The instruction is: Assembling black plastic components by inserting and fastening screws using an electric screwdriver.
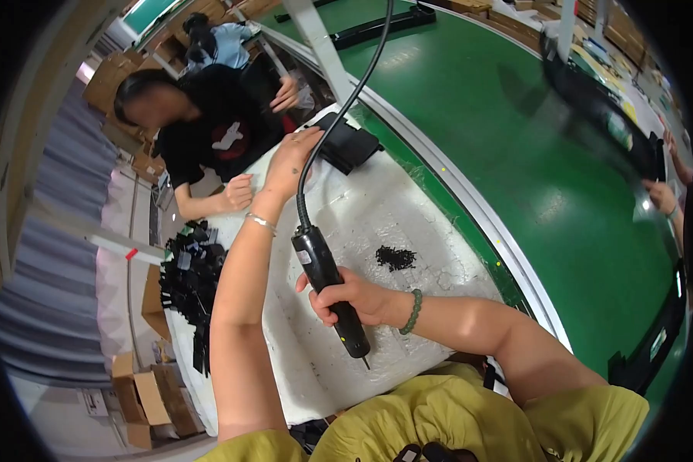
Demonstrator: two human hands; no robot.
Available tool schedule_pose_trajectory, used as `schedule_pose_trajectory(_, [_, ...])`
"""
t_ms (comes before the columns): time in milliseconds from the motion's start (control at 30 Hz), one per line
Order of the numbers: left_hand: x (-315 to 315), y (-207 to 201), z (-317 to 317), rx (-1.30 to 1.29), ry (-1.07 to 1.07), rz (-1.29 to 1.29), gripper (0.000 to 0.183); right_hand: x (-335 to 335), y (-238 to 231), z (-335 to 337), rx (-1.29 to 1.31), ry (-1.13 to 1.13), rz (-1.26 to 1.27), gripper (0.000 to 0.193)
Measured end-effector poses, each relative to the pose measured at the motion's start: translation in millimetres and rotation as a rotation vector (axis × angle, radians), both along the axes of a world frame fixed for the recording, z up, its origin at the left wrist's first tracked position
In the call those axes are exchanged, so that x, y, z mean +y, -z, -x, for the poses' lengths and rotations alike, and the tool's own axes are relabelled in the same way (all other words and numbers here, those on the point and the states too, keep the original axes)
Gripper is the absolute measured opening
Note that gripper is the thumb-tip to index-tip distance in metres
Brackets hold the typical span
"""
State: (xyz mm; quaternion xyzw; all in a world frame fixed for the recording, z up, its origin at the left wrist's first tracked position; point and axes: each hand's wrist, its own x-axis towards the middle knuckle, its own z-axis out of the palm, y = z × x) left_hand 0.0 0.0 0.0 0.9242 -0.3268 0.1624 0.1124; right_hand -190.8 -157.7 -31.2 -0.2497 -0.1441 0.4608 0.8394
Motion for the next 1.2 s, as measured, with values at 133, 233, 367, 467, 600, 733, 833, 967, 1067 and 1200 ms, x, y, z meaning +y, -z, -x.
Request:
schedule_pose_trajectory(133, [-23.2, -7.3, -17.2, -0.047, 0.070, -0.180, 0.030, -6.6, -3.0, -2.3, -0.021, -0.036, -0.052, 0.034])
schedule_pose_trajectory(233, [-25.1, -21.2, -10.0, -0.059, 0.129, -0.213, 0.024, -18.5, -7.7, -6.8, -0.050, -0.040, -0.084, 0.035])
schedule_pose_trajectory(367, [-8.2, -51.8, 66.8, 0.353, -0.381, 0.310, 0.029, -37.9, -30.8, -17.6, -0.059, 0.081, -0.082, 0.034])
schedule_pose_trajectory(467, [49.7, -23.6, 138.8, 0.623, 0.078, 1.380, 0.045, -72.0, -68.5, -33.2, -0.292, 0.496, 0.361, 0.036])
schedule_pose_trajectory(600, [79.9, 6.2, 250.9, 0.738, 0.557, 2.085, 0.040, -101.3, -68.7, -77.9, -0.801, 0.945, 1.042, 0.044])
schedule_pose_trajectory(733, [44.1, 19.4, 315.6, 0.619, 0.647, 2.420, 0.039, -109.8, -20.1, -110.4, -1.344, 0.889, 1.474, 0.053])
schedule_pose_trajectory(833, [38.3, 40.6, 349.4, 0.890, 0.163, 2.794, 0.035, -100.9, 4.3, -101.4, -1.496, 0.697, 1.508, 0.052])
schedule_pose_trajectory(967, [33.1, 51.2, 387.9, 0.537, -0.204, 2.866, 0.045, -74.0, -9.6, -71.4, -1.828, 0.687, 1.754, 0.046])
schedule_pose_trajectory(1067, [25.1, 12.2, 390.4, 0.363, -0.596, 2.728, 0.056, -15.5, -51.7, -42.8, -1.790, 0.871, 1.289, 0.033])
schedule_pose_trajectory(1200, [35.9, 31.8, 413.9, 0.555, -0.445, 2.614, 0.044, 94.8, -57.9, -26.5, -1.593, 0.272, 0.739, 0.024])
